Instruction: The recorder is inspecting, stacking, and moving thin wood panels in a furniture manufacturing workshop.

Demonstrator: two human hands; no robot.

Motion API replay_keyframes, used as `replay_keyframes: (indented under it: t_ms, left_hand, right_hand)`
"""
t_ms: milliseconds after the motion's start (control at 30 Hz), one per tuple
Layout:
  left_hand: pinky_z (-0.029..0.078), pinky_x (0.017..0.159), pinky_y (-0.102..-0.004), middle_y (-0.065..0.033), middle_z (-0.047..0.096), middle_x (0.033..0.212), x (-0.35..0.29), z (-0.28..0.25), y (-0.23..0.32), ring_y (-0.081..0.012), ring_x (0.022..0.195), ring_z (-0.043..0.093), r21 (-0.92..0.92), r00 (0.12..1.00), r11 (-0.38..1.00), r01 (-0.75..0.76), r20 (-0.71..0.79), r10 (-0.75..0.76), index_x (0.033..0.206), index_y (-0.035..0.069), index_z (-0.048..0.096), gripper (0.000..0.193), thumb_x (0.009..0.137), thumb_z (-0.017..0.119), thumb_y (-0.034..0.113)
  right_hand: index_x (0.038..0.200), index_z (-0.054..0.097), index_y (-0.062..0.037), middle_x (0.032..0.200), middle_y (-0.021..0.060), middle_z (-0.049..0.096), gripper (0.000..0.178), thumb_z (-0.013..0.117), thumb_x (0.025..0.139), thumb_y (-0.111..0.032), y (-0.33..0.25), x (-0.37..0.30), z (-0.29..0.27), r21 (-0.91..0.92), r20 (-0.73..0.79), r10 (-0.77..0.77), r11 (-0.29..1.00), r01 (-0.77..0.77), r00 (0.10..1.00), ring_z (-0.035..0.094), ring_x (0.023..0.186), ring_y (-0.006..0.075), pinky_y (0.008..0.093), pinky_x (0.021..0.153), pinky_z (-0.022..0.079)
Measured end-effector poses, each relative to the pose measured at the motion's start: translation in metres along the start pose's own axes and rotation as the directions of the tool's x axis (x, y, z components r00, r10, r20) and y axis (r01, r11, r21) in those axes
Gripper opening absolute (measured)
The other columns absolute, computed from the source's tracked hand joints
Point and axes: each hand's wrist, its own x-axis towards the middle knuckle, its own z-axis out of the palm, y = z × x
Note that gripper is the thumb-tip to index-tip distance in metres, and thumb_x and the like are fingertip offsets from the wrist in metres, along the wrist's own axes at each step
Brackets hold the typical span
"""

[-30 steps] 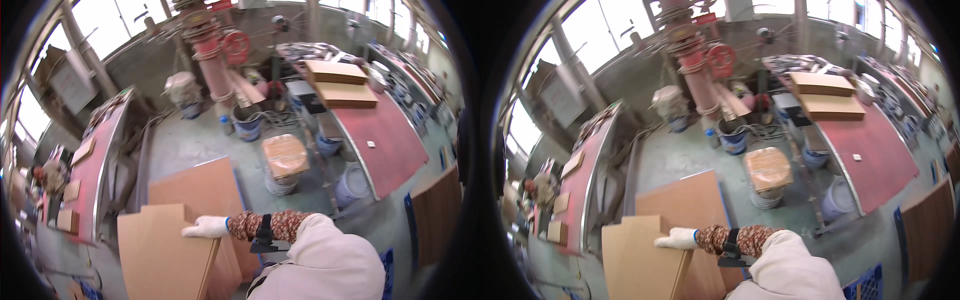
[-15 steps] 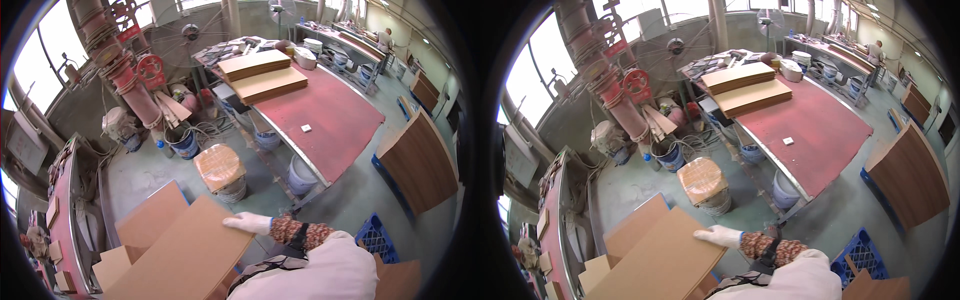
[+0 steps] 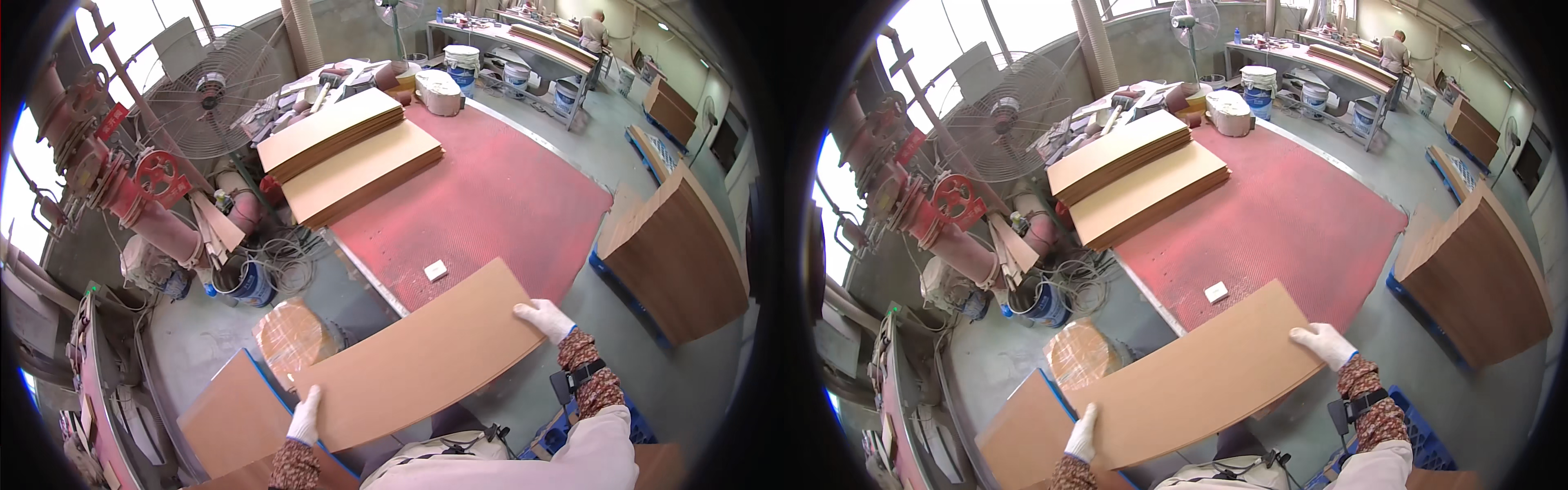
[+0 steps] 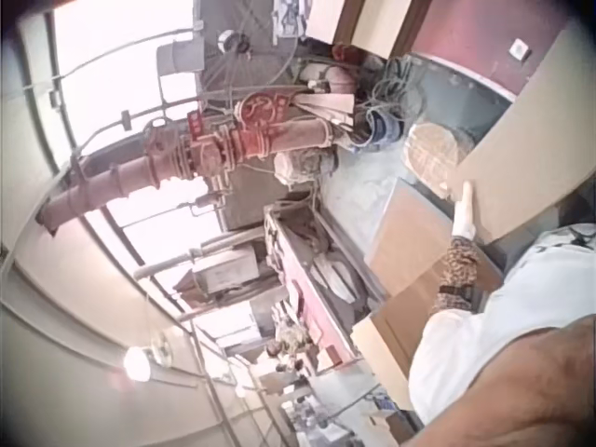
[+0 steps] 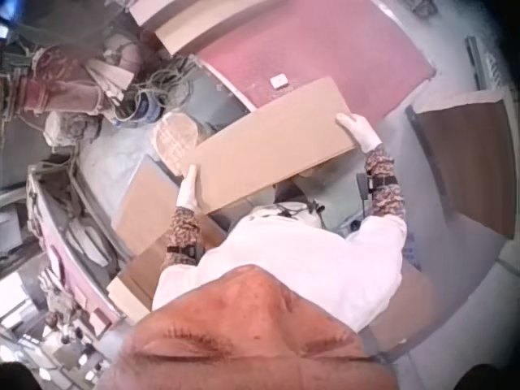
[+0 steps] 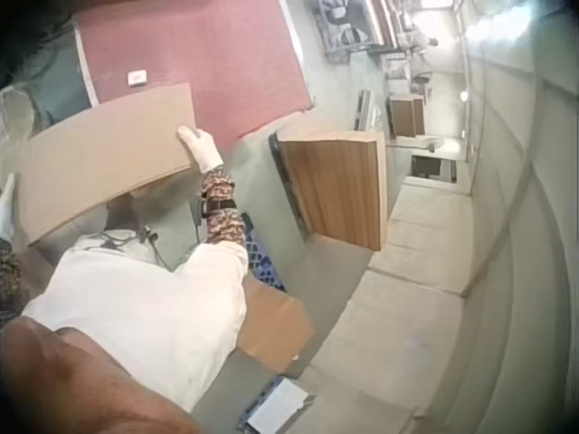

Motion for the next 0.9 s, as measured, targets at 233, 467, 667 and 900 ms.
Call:
replay_keyframes:
  t_ms: [233,467,667,900]
  left_hand:
    - [0.051,0.105,-0.0404,-0.0097,0.062,0.138,0.071,0.125,0.003,-0.0226,0.124,0.061,-0.092,0.946,0.988,0.124,0.312,-0.09,0.145,0.002,0.05,0.058,0.101,0.068,0.036]
    - [0.051,0.105,-0.039,-0.0086,0.062,0.137,0.078,0.128,-0.009,-0.0207,0.122,0.062,-0.071,0.947,0.987,0.145,0.298,-0.118,0.144,0.003,0.05,0.057,0.099,0.071,0.032]
    - [0.052,0.103,-0.0386,-0.0105,0.06,0.138,0.066,0.142,0.019,-0.0227,0.122,0.061,0.043,0.928,0.981,0.188,0.32,-0.192,0.146,0.001,0.046,0.063,0.098,0.072,0.032]
    - [0.048,0.106,-0.0381,-0.0095,0.056,0.142,0.086,0.137,-0.002,-0.0212,0.128,0.056,0.079,0.869,0.99,0.113,0.476,-0.137,0.153,0.005,0.037,0.072,0.097,0.073,0.034]
  right_hand:
    - [0.126,0.067,0.0044,0.11,0.0102,0.073,0.059,0.07,0.094,-0.045,0.013,0.074,-0.118,-0.093,-0.076,0.093,0.991,-0.1,0.993,0.067,0.101,0.0168,0.034,0.089,0.053]
    - [0.124,0.068,0.0041,0.116,0.0247,0.072,0.066,0.076,0.085,-0.048,-0.001,0.097,-0.119,-0.701,-0.368,-0.153,0.694,-0.165,0.917,0.069,0.108,0.033,0.0435,0.096,0.053]
    - [0.1,0.071,-0.0061,0.094,0.0147,0.071,0.039,0.072,0.087,-0.043,-0.087,0.149,0.011,-0.911,-0.078,-0.601,0.367,0.188,0.795,0.069,0.095,0.0348,0.0496,0.084,0.054]
    - [0.113,0.071,-0.0051,0.109,0.0184,0.074,0.058,0.08,0.073,-0.047,-0.098,0.213,0.142,-0.945,-0.067,-0.078,0.325,-0.038,0.995,0.072,0.107,0.0318,0.0474,0.093,0.056]
